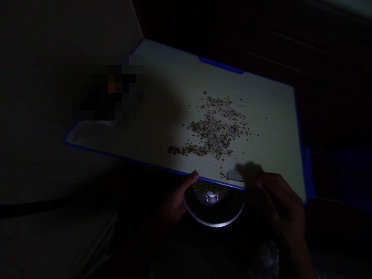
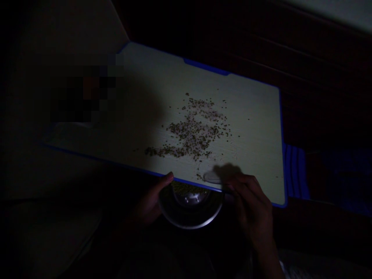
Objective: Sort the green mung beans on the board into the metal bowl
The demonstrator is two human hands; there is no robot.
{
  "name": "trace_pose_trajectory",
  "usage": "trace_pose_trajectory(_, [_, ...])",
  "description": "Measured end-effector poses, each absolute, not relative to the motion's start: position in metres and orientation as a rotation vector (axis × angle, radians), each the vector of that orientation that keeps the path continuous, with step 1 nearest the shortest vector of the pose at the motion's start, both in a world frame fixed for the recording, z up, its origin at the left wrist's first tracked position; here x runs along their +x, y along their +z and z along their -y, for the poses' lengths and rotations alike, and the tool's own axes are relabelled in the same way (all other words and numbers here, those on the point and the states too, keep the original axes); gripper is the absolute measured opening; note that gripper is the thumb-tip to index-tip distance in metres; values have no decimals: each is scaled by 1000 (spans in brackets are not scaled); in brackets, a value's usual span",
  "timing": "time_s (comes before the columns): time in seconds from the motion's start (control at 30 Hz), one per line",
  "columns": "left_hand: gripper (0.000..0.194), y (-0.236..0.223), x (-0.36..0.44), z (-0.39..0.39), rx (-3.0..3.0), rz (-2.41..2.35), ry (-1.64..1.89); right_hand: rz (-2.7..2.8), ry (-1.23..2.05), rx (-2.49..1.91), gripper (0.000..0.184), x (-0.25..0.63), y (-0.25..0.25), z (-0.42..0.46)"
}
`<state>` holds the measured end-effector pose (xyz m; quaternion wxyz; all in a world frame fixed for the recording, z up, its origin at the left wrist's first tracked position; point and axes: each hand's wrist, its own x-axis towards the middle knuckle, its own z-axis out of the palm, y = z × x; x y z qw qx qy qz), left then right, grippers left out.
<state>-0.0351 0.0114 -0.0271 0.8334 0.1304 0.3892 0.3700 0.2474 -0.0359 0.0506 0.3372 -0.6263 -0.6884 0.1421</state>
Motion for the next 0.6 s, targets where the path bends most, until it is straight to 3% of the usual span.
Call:
trace_pose_trajectory(0.2, [33, -23, -46, -7, 290, -821, 823, 1730, 395, -1656, 20, 245, 49, 45])
trace_pose_trajectory(0.5, [41, -26, -25, -16, 231, -821, 822, 1751, 324, -1706, 16, 240, 49, 40])
trace_pose_trajectory(0.6, [33, -26, -31, -12, 227, -841, 822, 1766, 328, -1701, 16, 239, 50, 41])
